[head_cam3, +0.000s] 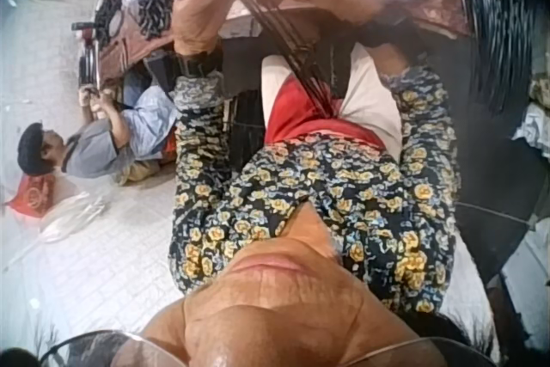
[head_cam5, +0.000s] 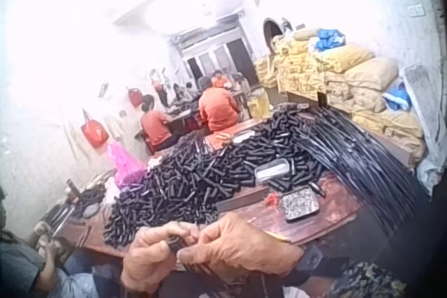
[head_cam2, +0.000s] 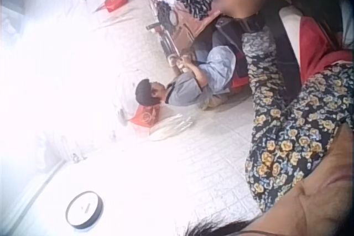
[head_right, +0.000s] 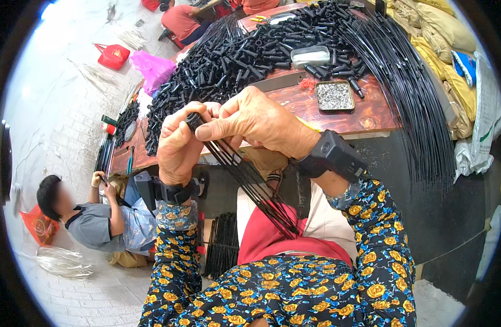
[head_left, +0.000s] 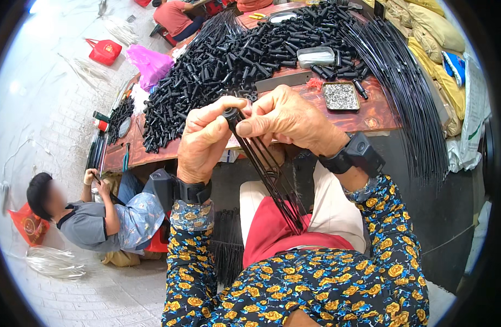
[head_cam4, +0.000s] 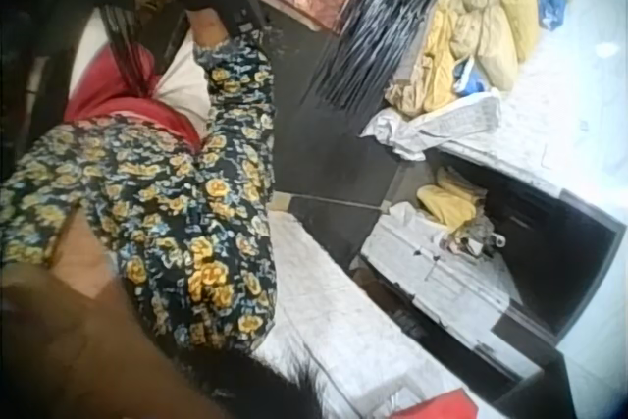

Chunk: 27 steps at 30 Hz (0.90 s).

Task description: Assembling components for umbrellas by attaching ribs and plastic parts.

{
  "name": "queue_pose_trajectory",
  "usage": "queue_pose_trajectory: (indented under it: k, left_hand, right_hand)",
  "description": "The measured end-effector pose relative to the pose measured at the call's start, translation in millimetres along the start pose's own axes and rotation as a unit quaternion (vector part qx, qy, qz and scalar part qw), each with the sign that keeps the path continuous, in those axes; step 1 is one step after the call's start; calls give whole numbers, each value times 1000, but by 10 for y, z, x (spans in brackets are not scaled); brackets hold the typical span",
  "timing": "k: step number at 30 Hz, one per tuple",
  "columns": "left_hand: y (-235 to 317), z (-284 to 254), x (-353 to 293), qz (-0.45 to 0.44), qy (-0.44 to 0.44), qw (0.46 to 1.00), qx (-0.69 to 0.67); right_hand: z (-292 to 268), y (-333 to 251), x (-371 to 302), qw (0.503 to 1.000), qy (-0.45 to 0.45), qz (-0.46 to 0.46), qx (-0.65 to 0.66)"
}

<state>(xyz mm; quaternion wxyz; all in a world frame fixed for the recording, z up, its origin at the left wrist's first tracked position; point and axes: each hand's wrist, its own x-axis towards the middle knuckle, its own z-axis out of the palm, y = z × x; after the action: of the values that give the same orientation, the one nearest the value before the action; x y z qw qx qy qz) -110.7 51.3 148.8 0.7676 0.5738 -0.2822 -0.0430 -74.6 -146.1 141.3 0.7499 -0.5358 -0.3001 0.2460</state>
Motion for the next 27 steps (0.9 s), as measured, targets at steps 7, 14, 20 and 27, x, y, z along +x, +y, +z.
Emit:
queue_pose_trajectory:
  k: [7, 14, 20, 27]
  left_hand:
    - [140, 1, 20, 20, -60, 996, 56]
    - [275, 244, -58, -34, 78, 987, 133]
    - [125, 379, -117, -4, 159, 986, -53]
    - [14, 481, -92, 44, 252, 960, -112]
  right_hand:
    - [-4, -94, 18, 995, -99, 32, 7]
    - [-18, -39, 29, 998, -30, 46, -3]
    - [79, -75, -37, 1000, 4, 3, -19]
    - [158, -80, -85, 991, 67, -63, -101]
